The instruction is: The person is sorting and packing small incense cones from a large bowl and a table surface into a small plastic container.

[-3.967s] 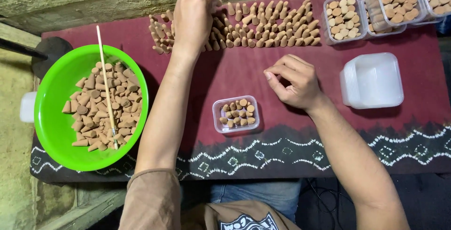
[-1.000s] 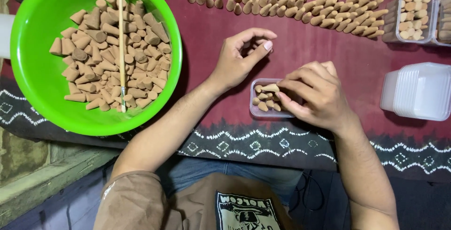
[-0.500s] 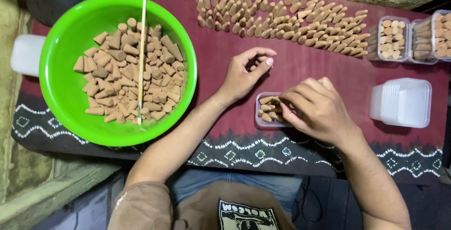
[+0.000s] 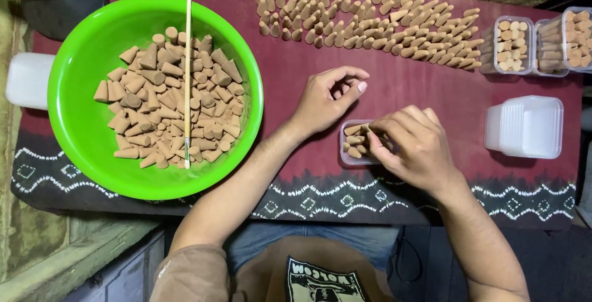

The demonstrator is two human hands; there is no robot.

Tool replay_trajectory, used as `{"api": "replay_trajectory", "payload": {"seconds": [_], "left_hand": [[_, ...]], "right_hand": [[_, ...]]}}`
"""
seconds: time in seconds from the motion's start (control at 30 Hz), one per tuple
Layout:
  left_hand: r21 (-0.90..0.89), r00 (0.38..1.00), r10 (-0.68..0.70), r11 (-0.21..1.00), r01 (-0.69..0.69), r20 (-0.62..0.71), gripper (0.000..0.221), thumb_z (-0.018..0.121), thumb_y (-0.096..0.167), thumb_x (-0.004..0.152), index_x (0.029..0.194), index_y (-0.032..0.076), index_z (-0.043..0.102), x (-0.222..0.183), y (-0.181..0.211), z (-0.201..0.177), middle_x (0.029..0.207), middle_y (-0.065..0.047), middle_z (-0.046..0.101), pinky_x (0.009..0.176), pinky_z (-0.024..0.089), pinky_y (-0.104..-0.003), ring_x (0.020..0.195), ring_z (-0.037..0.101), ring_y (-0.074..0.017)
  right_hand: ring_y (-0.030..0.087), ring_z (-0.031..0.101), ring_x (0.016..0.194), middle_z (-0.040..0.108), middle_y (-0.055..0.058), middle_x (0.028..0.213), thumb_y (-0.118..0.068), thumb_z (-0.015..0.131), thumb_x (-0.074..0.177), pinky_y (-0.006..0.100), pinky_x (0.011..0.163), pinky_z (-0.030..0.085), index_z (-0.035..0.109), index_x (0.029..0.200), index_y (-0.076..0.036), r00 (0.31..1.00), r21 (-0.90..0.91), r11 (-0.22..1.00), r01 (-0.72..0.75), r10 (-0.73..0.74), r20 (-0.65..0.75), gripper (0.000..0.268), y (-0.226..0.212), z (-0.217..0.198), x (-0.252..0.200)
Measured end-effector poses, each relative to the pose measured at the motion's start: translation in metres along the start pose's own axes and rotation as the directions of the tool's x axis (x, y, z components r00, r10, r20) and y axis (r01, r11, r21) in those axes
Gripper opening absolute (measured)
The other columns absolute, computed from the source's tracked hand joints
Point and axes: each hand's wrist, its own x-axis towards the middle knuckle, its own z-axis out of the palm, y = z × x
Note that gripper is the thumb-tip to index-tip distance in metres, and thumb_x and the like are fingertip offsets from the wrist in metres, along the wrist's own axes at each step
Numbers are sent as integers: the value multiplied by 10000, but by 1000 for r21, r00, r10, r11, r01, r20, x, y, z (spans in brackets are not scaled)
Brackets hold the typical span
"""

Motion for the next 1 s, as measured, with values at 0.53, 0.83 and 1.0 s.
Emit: {"api": "replay_trajectory", "payload": {"seconds": [0.53,0.83,1.0], "left_hand": [[18,1000,10,1000,-10,-6,170,729,137,925,1092,109,753,1,0,-1,801,-57,731,569,531,-221,687,642,-99],[-7,1000,15,1000,-15,-8,167,727,141,927,1090,113,749,0,-2,-1,804,-57,729,561,532,-221,681,635,-93],[4,1000,17,1000,-17,-4,164,724,136,930,1090,109,746,0,-3,0,803,-58,726,554,528,-218,679,630,-89]], "right_hand": [[272,669,773,745,45,880,-109,814,870,342,674,433,751,925,-92,999,118,993,8,-3,-40,86,-16,0,10],[285,674,830,763,54,958,-92,809,894,353,691,422,769,1007,-92,997,147,988,-51,58,-41,120,-8,-7,0],[298,685,857,760,83,970,-94,767,912,369,705,437,760,1005,-67,999,20,999,29,-30,44,97,-18,-6,5]]}}
